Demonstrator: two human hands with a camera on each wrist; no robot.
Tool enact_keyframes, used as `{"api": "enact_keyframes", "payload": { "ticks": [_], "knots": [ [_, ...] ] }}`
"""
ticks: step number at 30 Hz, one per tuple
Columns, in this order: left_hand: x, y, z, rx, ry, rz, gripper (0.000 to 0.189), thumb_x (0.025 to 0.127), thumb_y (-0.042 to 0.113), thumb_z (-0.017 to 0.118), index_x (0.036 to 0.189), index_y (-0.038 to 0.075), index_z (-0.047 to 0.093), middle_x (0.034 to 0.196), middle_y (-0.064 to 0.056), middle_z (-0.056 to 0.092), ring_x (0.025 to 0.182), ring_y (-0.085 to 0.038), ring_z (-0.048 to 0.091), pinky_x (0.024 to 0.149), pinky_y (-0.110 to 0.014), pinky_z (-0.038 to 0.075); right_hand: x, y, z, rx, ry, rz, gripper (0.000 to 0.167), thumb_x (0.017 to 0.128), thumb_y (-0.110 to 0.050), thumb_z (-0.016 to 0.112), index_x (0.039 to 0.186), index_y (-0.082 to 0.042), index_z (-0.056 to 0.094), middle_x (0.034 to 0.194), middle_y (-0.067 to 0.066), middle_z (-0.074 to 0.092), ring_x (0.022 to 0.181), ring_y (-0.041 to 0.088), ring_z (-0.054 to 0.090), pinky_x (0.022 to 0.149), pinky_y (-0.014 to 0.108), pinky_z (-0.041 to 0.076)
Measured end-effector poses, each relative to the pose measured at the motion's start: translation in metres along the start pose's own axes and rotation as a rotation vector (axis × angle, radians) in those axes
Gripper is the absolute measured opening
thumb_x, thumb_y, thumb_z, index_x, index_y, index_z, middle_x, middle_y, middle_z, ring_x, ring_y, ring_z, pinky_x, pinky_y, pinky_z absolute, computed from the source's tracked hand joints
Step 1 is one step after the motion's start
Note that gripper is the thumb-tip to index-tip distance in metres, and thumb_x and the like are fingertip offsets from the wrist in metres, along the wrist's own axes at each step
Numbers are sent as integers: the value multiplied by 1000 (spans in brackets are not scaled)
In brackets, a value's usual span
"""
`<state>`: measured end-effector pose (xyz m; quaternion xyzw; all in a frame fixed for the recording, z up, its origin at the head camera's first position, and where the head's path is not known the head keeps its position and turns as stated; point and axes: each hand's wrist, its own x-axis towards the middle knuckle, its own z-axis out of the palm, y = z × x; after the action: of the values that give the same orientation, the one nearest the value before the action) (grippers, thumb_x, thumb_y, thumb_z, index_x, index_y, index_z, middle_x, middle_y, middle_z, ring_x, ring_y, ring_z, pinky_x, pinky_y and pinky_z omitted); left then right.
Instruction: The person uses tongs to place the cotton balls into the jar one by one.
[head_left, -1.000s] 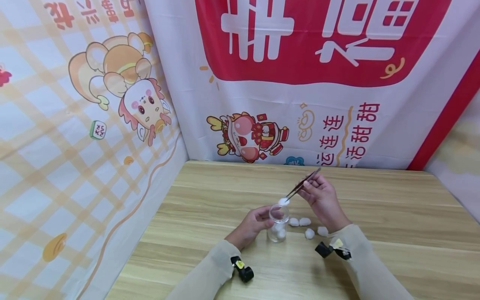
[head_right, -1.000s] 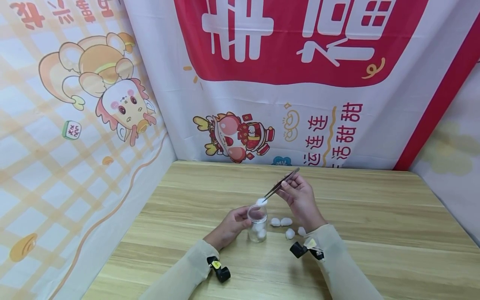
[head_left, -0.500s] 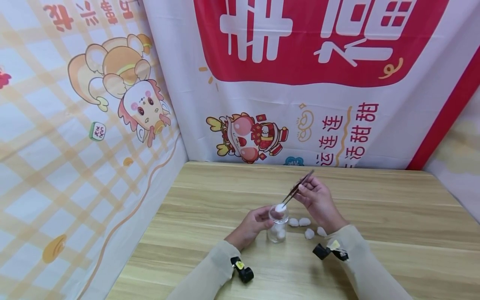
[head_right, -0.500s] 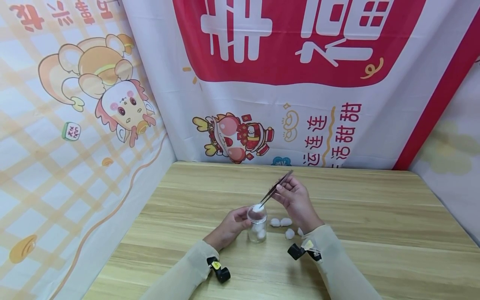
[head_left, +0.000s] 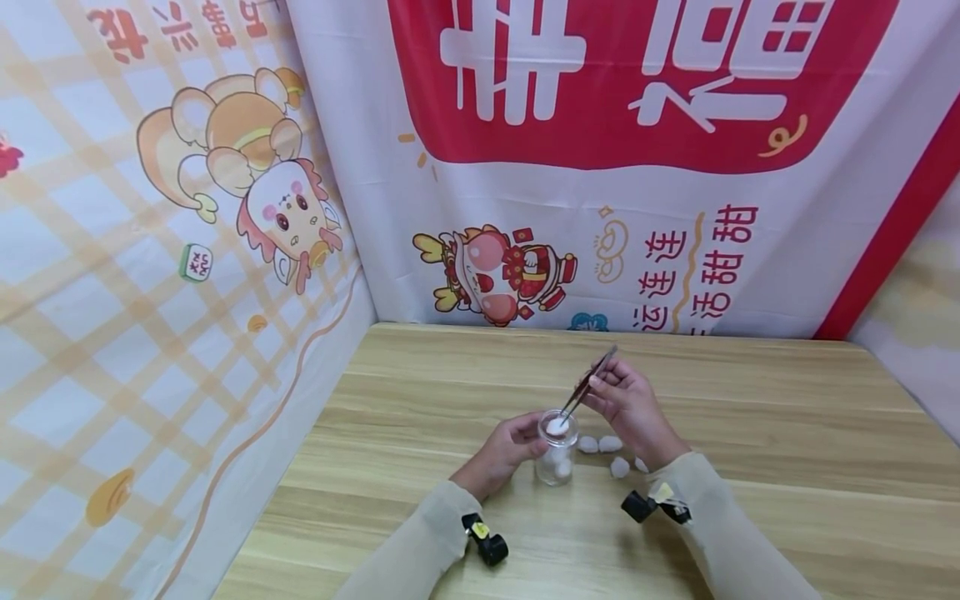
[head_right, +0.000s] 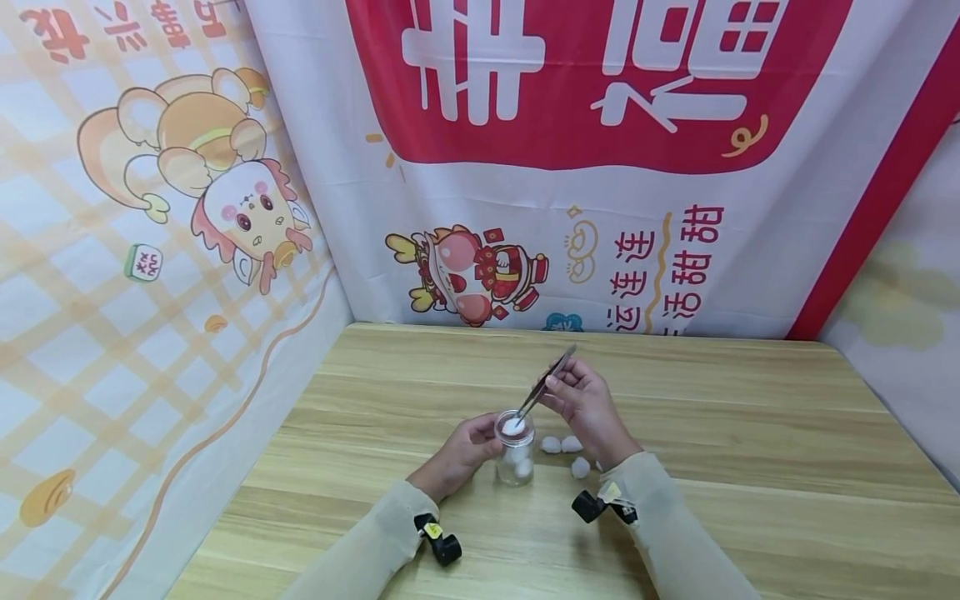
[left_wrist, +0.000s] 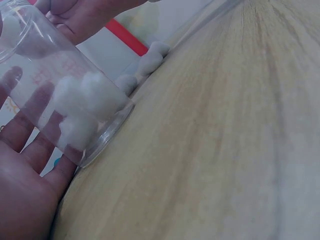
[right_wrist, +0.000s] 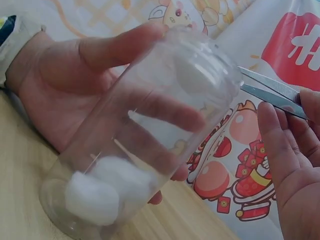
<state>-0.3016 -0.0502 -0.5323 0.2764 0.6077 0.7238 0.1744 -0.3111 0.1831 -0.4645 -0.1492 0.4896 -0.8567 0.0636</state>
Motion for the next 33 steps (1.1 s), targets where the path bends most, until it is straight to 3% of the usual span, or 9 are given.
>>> {"api": "enact_keyframes", "payload": {
  "ticks": [8,16,24,33],
  "knots": [
    [0,0,0,52,-37,13,72,87,50,67,141,5,49,127,-9,63,119,-25,57,102,-38,43,0,3,-1,7,15,31,16,97,-1,57,112,-5,52,100,10,66,94,20,66,90,38,52],
    [1,2,-1,53,-46,3,69,88,48,66,142,7,48,129,-10,62,120,-24,56,102,-38,42,1,3,-2,10,18,31,31,97,0,57,122,8,41,99,9,66,93,19,66,89,37,53],
    [1,0,0,57,-45,24,68,88,49,66,141,9,50,128,-10,62,118,-25,57,101,-38,43,0,2,-2,-7,12,36,18,97,-2,58,114,-4,51,101,9,65,96,21,66,91,38,52],
    [0,-1,0,60,-28,26,69,86,52,67,140,11,52,127,-9,63,119,-26,57,101,-38,43,-1,1,-2,0,-13,32,18,97,-2,58,114,-5,52,103,9,65,100,25,65,92,39,51]
  ]
}}
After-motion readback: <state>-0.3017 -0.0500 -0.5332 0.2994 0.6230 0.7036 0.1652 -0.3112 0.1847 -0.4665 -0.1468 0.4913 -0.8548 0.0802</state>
